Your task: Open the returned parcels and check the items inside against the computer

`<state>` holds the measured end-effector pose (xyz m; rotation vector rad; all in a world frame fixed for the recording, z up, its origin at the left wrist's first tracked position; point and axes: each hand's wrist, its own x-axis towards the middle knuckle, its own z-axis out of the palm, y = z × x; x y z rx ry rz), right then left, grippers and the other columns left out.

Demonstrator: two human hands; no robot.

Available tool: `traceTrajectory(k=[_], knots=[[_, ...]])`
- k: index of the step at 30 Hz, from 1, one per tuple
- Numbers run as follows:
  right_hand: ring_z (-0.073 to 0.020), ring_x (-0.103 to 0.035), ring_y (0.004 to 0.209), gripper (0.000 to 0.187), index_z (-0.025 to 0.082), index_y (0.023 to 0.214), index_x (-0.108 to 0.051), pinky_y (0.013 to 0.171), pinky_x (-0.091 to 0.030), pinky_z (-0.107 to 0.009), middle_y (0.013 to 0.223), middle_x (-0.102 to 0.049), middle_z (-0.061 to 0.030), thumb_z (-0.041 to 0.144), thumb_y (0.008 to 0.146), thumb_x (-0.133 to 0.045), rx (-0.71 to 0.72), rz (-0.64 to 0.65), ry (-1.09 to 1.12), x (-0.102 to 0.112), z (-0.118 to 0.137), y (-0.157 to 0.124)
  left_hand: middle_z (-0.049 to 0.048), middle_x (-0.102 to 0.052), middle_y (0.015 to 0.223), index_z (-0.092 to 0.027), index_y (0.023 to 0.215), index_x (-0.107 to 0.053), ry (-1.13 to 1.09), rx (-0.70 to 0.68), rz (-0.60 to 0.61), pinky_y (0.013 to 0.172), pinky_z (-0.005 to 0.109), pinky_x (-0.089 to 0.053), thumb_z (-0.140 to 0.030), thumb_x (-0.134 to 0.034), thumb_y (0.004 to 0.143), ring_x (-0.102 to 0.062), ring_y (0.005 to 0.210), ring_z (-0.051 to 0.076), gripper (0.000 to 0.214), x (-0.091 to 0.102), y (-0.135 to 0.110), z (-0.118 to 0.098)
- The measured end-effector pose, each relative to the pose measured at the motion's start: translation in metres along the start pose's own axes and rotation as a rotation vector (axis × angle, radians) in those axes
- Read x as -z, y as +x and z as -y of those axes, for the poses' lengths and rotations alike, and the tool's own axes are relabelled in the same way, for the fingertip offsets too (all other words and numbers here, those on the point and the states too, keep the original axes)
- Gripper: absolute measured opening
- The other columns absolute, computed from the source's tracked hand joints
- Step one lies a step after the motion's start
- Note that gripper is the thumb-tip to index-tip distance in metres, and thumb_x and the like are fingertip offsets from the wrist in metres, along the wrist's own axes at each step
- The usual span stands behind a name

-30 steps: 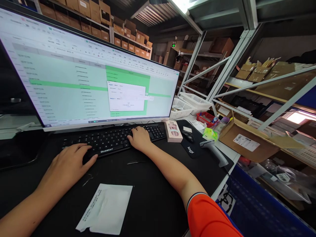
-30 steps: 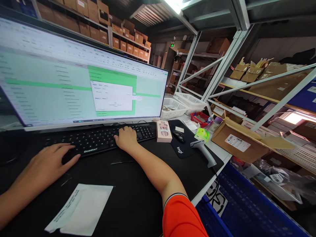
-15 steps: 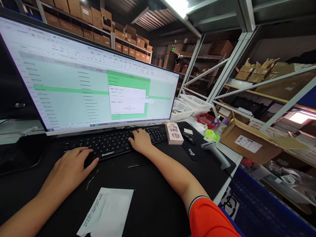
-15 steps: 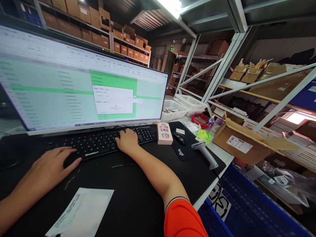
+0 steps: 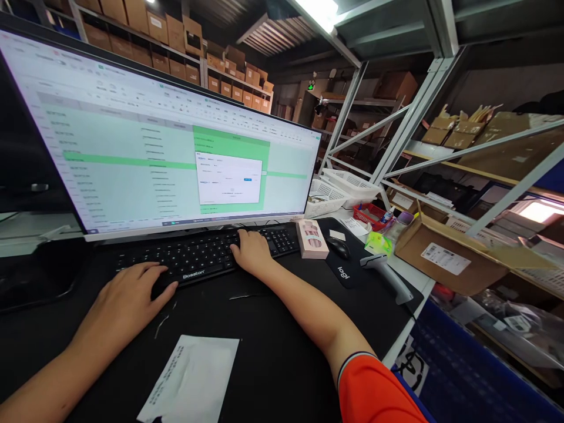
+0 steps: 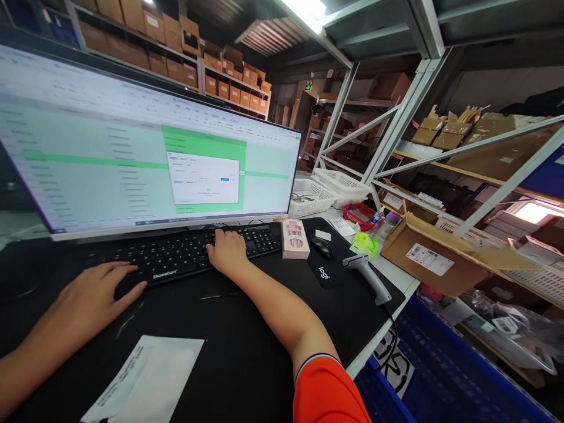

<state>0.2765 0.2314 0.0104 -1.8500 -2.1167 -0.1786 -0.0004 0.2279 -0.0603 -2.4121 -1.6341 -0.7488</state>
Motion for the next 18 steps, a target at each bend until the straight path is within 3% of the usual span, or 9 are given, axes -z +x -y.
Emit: traceTrajectory(k=[4, 11, 18], knots=[[-0.0312, -0.062, 0.118, 0.040, 0.012, 0.137, -0.059, 0.102, -0.050, -0.043, 0.127, -0.066, -0.0162, 0.037, 0.106, -0.060, 0.022, -0.053, -0.026, 0.000, 0.001, -0.001, 0.0212, -0.066, 0.132, -0.011, 0.122, -0.071, -0.006, -0.001, -0.017, 0.106, 0.059, -0.050, -0.061, -0.029, 0.092, -0.060, 0.121, 0.042, 0.072, 0.000, 0.000, 0.000], [-0.0328, -0.060, 0.120, 0.040, 0.009, 0.136, -0.062, 0.103, -0.051, -0.045, 0.129, -0.064, -0.0173, 0.035, 0.106, -0.062, 0.058, 0.008, -0.002, 0.004, 0.003, -0.004, 0.0214, -0.063, 0.135, -0.009, 0.124, -0.069, -0.017, 0.012, 0.005, 0.105, 0.058, -0.050, -0.059, -0.032, 0.093, -0.059, 0.122, 0.041, 0.070, 0.010, -0.003, -0.010], [-0.0261, -0.056, 0.131, 0.033, 0.012, 0.136, -0.066, 0.115, -0.045, -0.039, 0.138, -0.062, -0.0135, 0.021, 0.104, -0.065, 0.415, 0.157, 0.259, 0.001, 0.020, -0.011, 0.0214, -0.062, 0.136, -0.009, 0.127, -0.067, -0.043, 0.017, 0.042, 0.111, 0.056, -0.047, -0.053, -0.039, 0.093, -0.056, 0.127, 0.039, 0.063, 0.017, -0.004, -0.017]])
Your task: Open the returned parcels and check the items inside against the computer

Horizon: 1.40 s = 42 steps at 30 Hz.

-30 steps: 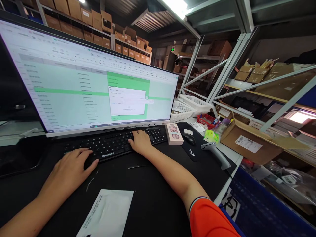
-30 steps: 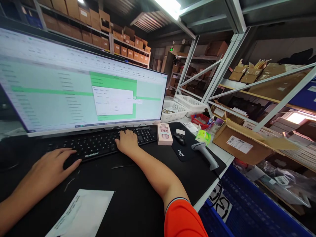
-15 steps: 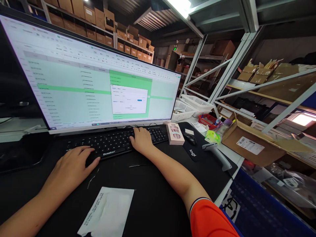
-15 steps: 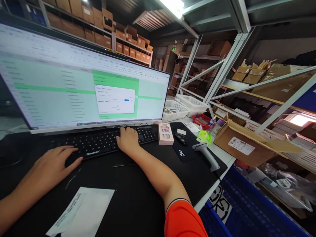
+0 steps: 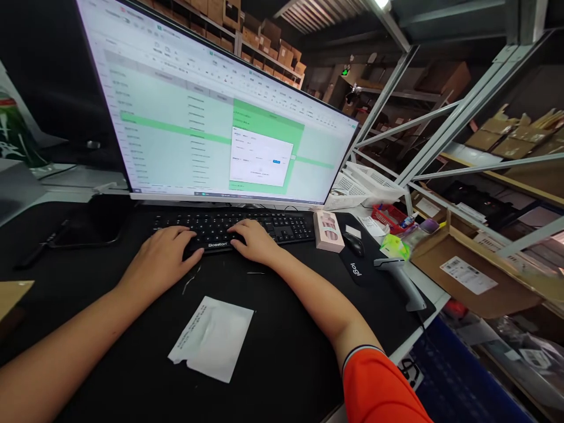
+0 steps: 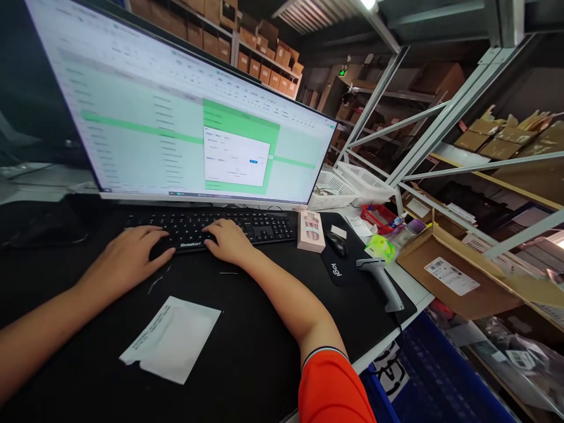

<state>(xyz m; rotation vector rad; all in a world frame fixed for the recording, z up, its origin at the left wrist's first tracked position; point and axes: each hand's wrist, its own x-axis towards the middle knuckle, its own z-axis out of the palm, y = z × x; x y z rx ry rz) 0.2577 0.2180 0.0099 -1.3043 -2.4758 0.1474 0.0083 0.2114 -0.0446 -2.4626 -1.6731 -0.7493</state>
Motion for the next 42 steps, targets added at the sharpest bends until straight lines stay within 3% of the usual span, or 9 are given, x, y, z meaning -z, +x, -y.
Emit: traceTrajectory(k=[8, 13, 17, 20, 31, 38, 42], knots=[[-0.0282, -0.050, 0.140, 0.032, 0.015, 0.135, -0.071, 0.119, -0.041, -0.045, 0.148, -0.056, -0.0170, 0.028, 0.106, -0.066, 0.087, -0.017, -0.066, -0.011, 0.017, -0.001, 0.0226, -0.060, 0.137, -0.009, 0.129, -0.066, 0.000, 0.000, -0.003, 0.112, 0.057, -0.046, -0.050, -0.042, 0.093, -0.056, 0.128, 0.040, 0.060, -0.004, -0.001, 0.000], [-0.0295, -0.041, 0.149, 0.027, 0.016, 0.128, -0.075, 0.127, -0.031, -0.045, 0.149, -0.060, -0.0125, 0.031, 0.107, -0.064, 0.083, -0.006, -0.125, -0.006, 0.025, 0.004, 0.0232, -0.060, 0.139, -0.008, 0.131, -0.065, 0.006, -0.010, 0.012, 0.112, 0.054, -0.046, -0.050, -0.038, 0.094, -0.056, 0.129, 0.040, 0.063, -0.004, -0.001, 0.001], [-0.0238, -0.052, 0.141, 0.044, 0.014, 0.150, -0.054, 0.122, -0.037, -0.040, 0.135, -0.070, -0.0096, 0.033, 0.110, -0.058, 0.045, -0.016, -0.054, -0.005, 0.031, 0.007, 0.0245, -0.061, 0.137, -0.007, 0.128, -0.067, 0.004, -0.015, 0.000, 0.110, 0.057, -0.047, -0.051, -0.038, 0.093, -0.057, 0.127, 0.041, 0.063, -0.006, 0.000, 0.003], [-0.0215, -0.057, 0.134, 0.049, 0.015, 0.155, -0.044, 0.116, -0.043, -0.037, 0.137, -0.067, -0.0095, 0.033, 0.111, -0.056, 0.018, -0.051, -0.011, -0.006, 0.031, 0.006, 0.0245, -0.062, 0.136, -0.008, 0.128, -0.067, 0.005, -0.023, -0.024, 0.109, 0.058, -0.048, -0.052, -0.035, 0.093, -0.057, 0.125, 0.041, 0.064, -0.009, 0.000, 0.004], [-0.0241, -0.058, 0.129, 0.036, 0.015, 0.139, -0.061, 0.114, -0.046, -0.037, 0.137, -0.064, -0.0113, 0.033, 0.108, -0.063, 0.049, -0.012, -0.122, -0.010, 0.025, 0.008, 0.0245, -0.060, 0.138, -0.005, 0.130, -0.066, 0.023, -0.023, -0.014, 0.113, 0.058, -0.045, -0.051, -0.036, 0.094, -0.057, 0.126, 0.040, 0.066, -0.011, 0.001, 0.005], [-0.0243, -0.056, 0.131, 0.036, 0.010, 0.139, -0.063, 0.116, -0.043, -0.035, 0.140, -0.062, -0.0140, 0.023, 0.106, -0.062, -0.082, -0.045, -0.071, -0.011, 0.017, 0.017, 0.0225, -0.059, 0.141, -0.008, 0.133, -0.064, 0.014, -0.020, 0.008, 0.113, 0.055, -0.045, -0.049, -0.038, 0.095, -0.055, 0.130, 0.039, 0.062, -0.009, 0.001, 0.001], [-0.0248, -0.055, 0.131, 0.036, 0.014, 0.140, -0.063, 0.116, -0.043, -0.038, 0.140, -0.060, -0.0131, 0.024, 0.106, -0.062, -0.076, -0.047, -0.076, -0.016, 0.017, 0.020, 0.0222, -0.061, 0.138, -0.010, 0.129, -0.067, 0.013, -0.004, -0.008, 0.109, 0.053, -0.049, -0.046, -0.041, 0.094, -0.056, 0.130, 0.039, 0.057, -0.005, -0.001, -0.004]])
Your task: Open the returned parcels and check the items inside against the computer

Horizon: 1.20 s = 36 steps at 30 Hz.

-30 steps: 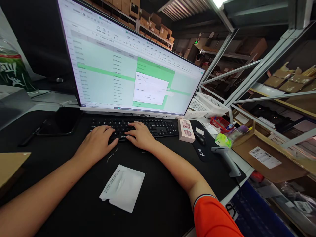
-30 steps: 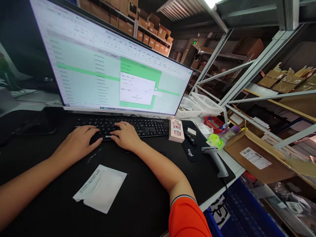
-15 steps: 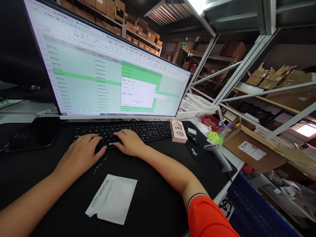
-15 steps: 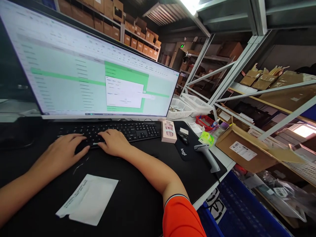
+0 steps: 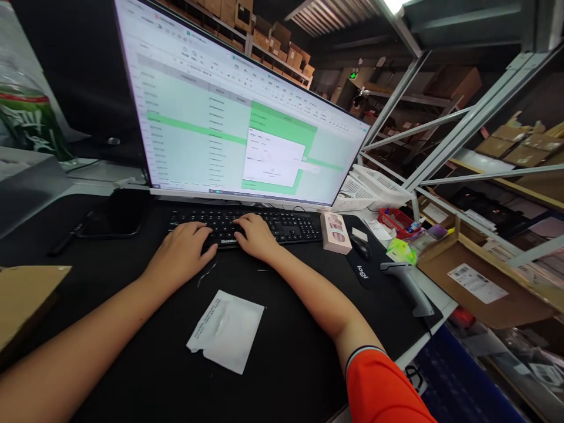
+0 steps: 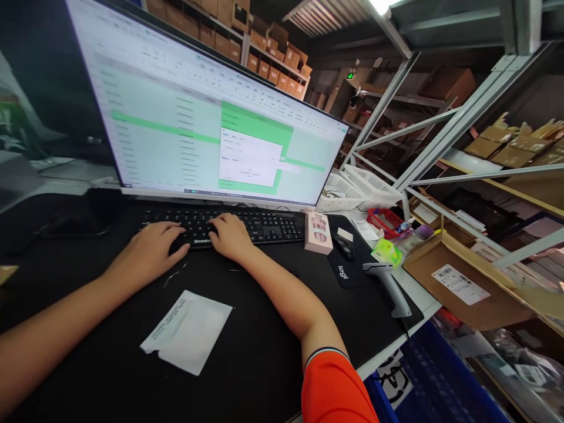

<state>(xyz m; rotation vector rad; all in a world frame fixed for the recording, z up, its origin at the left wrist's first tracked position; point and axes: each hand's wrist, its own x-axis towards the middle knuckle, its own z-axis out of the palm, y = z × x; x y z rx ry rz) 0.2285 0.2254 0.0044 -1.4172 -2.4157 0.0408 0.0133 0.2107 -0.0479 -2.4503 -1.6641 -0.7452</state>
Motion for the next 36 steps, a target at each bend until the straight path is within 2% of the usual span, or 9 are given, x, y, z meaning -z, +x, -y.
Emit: traceTrajectory(k=[5, 9, 12, 16, 19, 23, 26, 31, 36], knots=[[-0.0262, -0.049, 0.139, 0.042, 0.017, 0.147, -0.058, 0.118, -0.040, -0.042, 0.147, -0.055, -0.0142, 0.031, 0.107, -0.062, -0.005, 0.006, 0.005, -0.005, 0.011, 0.001, 0.0206, -0.062, 0.138, -0.013, 0.130, -0.067, 0.000, -0.006, -0.003, 0.111, 0.051, -0.049, -0.044, -0.043, 0.094, -0.056, 0.131, 0.037, 0.053, 0.004, -0.002, -0.004], [-0.0280, -0.046, 0.142, 0.048, 0.016, 0.150, -0.054, 0.120, -0.038, -0.043, 0.151, -0.052, -0.0154, 0.036, 0.107, -0.063, -0.025, 0.004, -0.005, -0.007, 0.017, 0.004, 0.0231, -0.061, 0.137, -0.009, 0.129, -0.067, -0.024, -0.009, -0.017, 0.110, 0.053, -0.049, -0.043, -0.042, 0.093, -0.056, 0.131, 0.039, 0.055, 0.004, -0.002, -0.004], [-0.0268, -0.046, 0.142, 0.046, 0.019, 0.148, -0.056, 0.120, -0.038, -0.043, 0.152, -0.052, -0.0143, 0.039, 0.108, -0.062, -0.032, -0.001, -0.019, -0.009, 0.017, 0.006, 0.0243, -0.062, 0.136, -0.008, 0.128, -0.067, -0.028, -0.016, -0.027, 0.109, 0.054, -0.050, -0.043, -0.040, 0.093, -0.056, 0.130, 0.040, 0.057, 0.003, -0.001, -0.004], [-0.0291, -0.036, 0.152, 0.042, 0.027, 0.143, -0.065, 0.125, -0.032, -0.048, 0.161, -0.045, -0.0119, 0.050, 0.109, -0.058, -0.030, 0.009, -0.072, -0.006, 0.019, 0.006, 0.0228, -0.062, 0.138, -0.010, 0.128, -0.067, 0.017, -0.023, 0.002, 0.108, 0.052, -0.050, -0.045, -0.037, 0.094, -0.057, 0.129, 0.039, 0.058, -0.001, 0.000, 0.001], [-0.0285, -0.038, 0.152, 0.049, 0.022, 0.146, -0.063, 0.126, -0.032, -0.047, 0.164, -0.043, -0.0145, 0.054, 0.109, -0.056, -0.017, 0.022, -0.085, -0.001, 0.021, 0.005, 0.0221, -0.062, 0.138, -0.012, 0.128, -0.067, 0.030, -0.023, -0.002, 0.107, 0.053, -0.051, -0.048, -0.036, 0.094, -0.057, 0.129, 0.039, 0.059, -0.005, 0.001, 0.005], [-0.0292, -0.046, 0.148, 0.057, 0.014, 0.154, -0.051, 0.125, -0.037, -0.051, 0.158, -0.051, -0.0177, 0.050, 0.111, -0.053, -0.021, 0.044, -0.091, 0.002, 0.021, 0.004, 0.0240, -0.062, 0.137, -0.008, 0.126, -0.068, 0.020, -0.041, -0.031, 0.107, 0.057, -0.050, -0.050, -0.032, 0.095, -0.058, 0.126, 0.041, 0.064, -0.011, 0.004, 0.009], [-0.0297, -0.045, 0.149, 0.053, 0.015, 0.150, -0.055, 0.125, -0.036, -0.052, 0.158, -0.052, -0.0160, 0.050, 0.111, -0.053, -0.002, 0.048, -0.113, 0.000, 0.017, 0.003, 0.0241, -0.062, 0.136, -0.007, 0.126, -0.068, 0.014, -0.045, -0.044, 0.108, 0.058, -0.049, -0.051, -0.030, 0.094, -0.058, 0.125, 0.041, 0.066, -0.014, 0.004, 0.011], [-0.0285, -0.051, 0.144, 0.052, 0.015, 0.148, -0.058, 0.122, -0.042, -0.045, 0.155, -0.055, -0.0153, 0.051, 0.110, -0.054, -0.033, 0.033, -0.137, 0.003, 0.006, -0.002, 0.0230, -0.062, 0.137, -0.008, 0.128, -0.068, 0.013, -0.042, -0.038, 0.110, 0.057, -0.048, -0.054, -0.028, 0.095, -0.058, 0.126, 0.041, 0.069, -0.016, 0.005, 0.014], [-0.0298, -0.042, 0.151, 0.061, 0.013, 0.157, -0.046, 0.126, -0.035, -0.048, 0.160, -0.047, -0.0190, 0.041, 0.106, -0.063, -0.046, 0.013, -0.097, 0.004, 0.002, -0.009, 0.0225, -0.063, 0.136, -0.010, 0.127, -0.069, 0.010, -0.020, -0.030, 0.108, 0.057, -0.050, -0.056, -0.029, 0.094, -0.058, 0.126, 0.041, 0.069, -0.016, 0.007, 0.015]])
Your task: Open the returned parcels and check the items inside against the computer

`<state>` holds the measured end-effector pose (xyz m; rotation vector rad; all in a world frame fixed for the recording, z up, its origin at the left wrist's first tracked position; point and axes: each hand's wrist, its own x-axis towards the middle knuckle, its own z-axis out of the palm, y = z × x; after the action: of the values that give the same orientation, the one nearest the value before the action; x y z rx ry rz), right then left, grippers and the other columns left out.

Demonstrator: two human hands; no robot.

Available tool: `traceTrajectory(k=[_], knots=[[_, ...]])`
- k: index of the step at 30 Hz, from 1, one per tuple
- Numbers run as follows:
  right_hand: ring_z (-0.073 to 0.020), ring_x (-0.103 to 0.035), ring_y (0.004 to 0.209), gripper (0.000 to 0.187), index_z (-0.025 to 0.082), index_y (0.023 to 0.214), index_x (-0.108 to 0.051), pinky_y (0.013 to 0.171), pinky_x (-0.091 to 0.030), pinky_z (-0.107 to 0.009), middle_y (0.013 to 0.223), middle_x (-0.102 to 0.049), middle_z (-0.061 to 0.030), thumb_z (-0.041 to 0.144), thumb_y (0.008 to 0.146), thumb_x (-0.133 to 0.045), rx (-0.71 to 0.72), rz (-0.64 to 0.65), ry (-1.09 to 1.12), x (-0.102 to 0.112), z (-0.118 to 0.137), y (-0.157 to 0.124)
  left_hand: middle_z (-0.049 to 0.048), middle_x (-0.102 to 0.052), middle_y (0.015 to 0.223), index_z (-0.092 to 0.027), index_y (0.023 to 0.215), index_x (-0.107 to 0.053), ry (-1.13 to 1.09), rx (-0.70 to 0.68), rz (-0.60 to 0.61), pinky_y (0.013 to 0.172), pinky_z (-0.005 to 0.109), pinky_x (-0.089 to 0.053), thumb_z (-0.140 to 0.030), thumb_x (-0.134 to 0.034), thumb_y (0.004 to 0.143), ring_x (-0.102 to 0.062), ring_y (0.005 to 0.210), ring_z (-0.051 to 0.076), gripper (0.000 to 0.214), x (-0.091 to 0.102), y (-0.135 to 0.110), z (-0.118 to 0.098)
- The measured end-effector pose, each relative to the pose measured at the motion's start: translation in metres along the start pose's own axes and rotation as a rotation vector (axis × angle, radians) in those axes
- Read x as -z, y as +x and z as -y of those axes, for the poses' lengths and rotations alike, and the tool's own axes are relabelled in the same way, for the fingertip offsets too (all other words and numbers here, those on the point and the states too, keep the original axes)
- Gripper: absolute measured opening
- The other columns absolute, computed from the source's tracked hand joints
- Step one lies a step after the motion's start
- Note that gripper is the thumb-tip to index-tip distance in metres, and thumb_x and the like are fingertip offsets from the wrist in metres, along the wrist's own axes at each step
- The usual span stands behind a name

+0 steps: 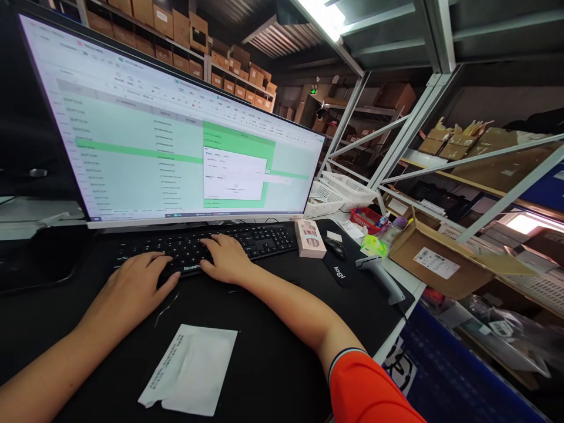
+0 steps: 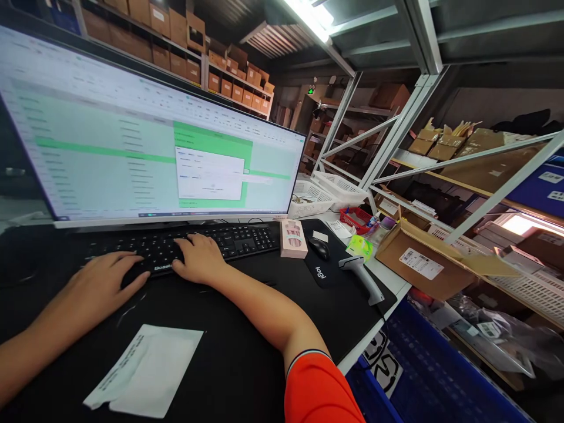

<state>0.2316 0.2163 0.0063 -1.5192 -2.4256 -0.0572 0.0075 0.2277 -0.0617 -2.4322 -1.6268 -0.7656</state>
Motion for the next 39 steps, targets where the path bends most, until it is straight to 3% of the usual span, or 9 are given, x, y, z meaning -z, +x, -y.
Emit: traceTrajectory(k=[3, 5, 11, 17, 23, 26, 30, 34, 39], knots=[[-0.0327, -0.030, 0.158, 0.078, 0.015, 0.163, -0.037, 0.130, -0.026, -0.054, 0.166, -0.038, -0.0196, 0.045, 0.100, -0.072, -0.009, -0.042, 0.013, -0.002, -0.001, -0.002, 0.0235, -0.063, 0.136, -0.009, 0.127, -0.069, 0.009, -0.012, -0.008, 0.108, 0.057, -0.050, -0.055, -0.030, 0.093, -0.058, 0.125, 0.040, 0.069, -0.003, 0.001, 0.002], [-0.0338, -0.029, 0.158, 0.079, 0.015, 0.161, -0.041, 0.130, -0.025, -0.054, 0.167, -0.037, -0.0205, 0.055, 0.099, -0.072, 0.002, -0.057, 0.028, 0.000, -0.002, -0.002, 0.0238, -0.063, 0.136, -0.008, 0.128, -0.068, 0.011, -0.011, -0.012, 0.108, 0.058, -0.049, -0.055, -0.030, 0.093, -0.058, 0.125, 0.040, 0.070, -0.005, 0.001, 0.003], [-0.0324, -0.046, 0.148, 0.048, 0.015, 0.139, -0.066, 0.123, -0.038, -0.046, 0.155, -0.052, -0.0182, 0.043, 0.100, -0.074, -0.032, -0.042, 0.025, 0.029, -0.029, -0.003, 0.0226, -0.061, 0.138, -0.007, 0.130, -0.067, -0.023, -0.006, 0.008, 0.110, 0.059, -0.047, -0.056, -0.030, 0.094, -0.056, 0.127, 0.041, 0.071, -0.001, 0.000, 0.002], [-0.0259, -0.067, 0.120, 0.024, 0.019, 0.122, -0.074, 0.106, -0.052, -0.037, 0.125, -0.074, -0.0085, 0.027, 0.101, -0.068, -0.290, -0.241, 0.070, 0.080, -0.106, -0.029, 0.0219, -0.062, 0.137, -0.007, 0.130, -0.067, -0.017, -0.026, 0.018, 0.111, 0.056, -0.047, -0.054, -0.029, 0.095, -0.057, 0.127, 0.039, 0.069, 0.006, -0.002, 0.000], [-0.0280, -0.064, 0.122, 0.029, 0.016, 0.122, -0.074, 0.112, -0.047, -0.041, 0.126, -0.072, -0.0129, 0.015, 0.096, -0.062, -0.478, -0.391, -0.032, 0.100, -0.204, -0.121, 0.0218, -0.062, 0.138, -0.008, 0.130, -0.067, -0.002, -0.038, 0.001, 0.111, 0.056, -0.047, -0.053, -0.029, 0.096, -0.057, 0.128, 0.039, 0.068, 0.000, -0.002, 0.003], [-0.0322, -0.059, 0.130, 0.037, 0.014, 0.131, -0.069, 0.116, -0.043, -0.047, 0.133, -0.067, -0.0177, 0.021, 0.095, -0.063, -0.602, -0.441, -0.081, 0.097, -0.249, -0.163, 0.0221, -0.063, 0.137, -0.007, 0.128, -0.068, -0.014, -0.029, -0.011, 0.110, 0.058, -0.048, -0.055, -0.027, 0.096, -0.057, 0.127, 0.040, 0.071, -0.003, -0.001, 0.004], [-0.0291, -0.063, 0.126, 0.043, 0.018, 0.135, -0.067, 0.111, -0.050, -0.044, 0.130, -0.068, -0.0142, 0.028, 0.094, -0.065, -0.684, -0.415, -0.072, 0.076, -0.292, -0.191, 0.0223, -0.064, 0.135, -0.007, 0.126, -0.070, -0.012, -0.010, -0.025, 0.108, 0.060, -0.049, -0.057, -0.026, 0.093, -0.060, 0.123, 0.041, 0.074, -0.009, 0.002, 0.007], [-0.0287, -0.065, 0.125, 0.051, 0.019, 0.137, -0.066, 0.108, -0.053, -0.042, 0.135, -0.066, -0.0137, 0.029, 0.088, -0.072, -0.667, -0.369, -0.050, 0.055, -0.313, -0.200, 0.0221, -0.064, 0.135, -0.007, 0.126, -0.071, -0.010, -0.021, -0.032, 0.110, 0.059, -0.048, -0.057, -0.027, 0.093, -0.061, 0.122, 0.040, 0.074, -0.014, 0.002, 0.013], [-0.0273, -0.063, 0.128, 0.054, 0.023, 0.140, -0.064, 0.111, -0.051, -0.042, 0.136, -0.065, -0.0101, 0.025, 0.087, -0.072, -0.614, -0.345, -0.027, 0.047, -0.322, -0.212, 0.0223, -0.062, 0.139, -0.006, 0.131, -0.067, -0.001, -0.036, -0.004, 0.115, 0.058, -0.044, -0.056, -0.030, 0.095, -0.057, 0.128, 0.040, 0.072, -0.012, -0.003, 0.014]])
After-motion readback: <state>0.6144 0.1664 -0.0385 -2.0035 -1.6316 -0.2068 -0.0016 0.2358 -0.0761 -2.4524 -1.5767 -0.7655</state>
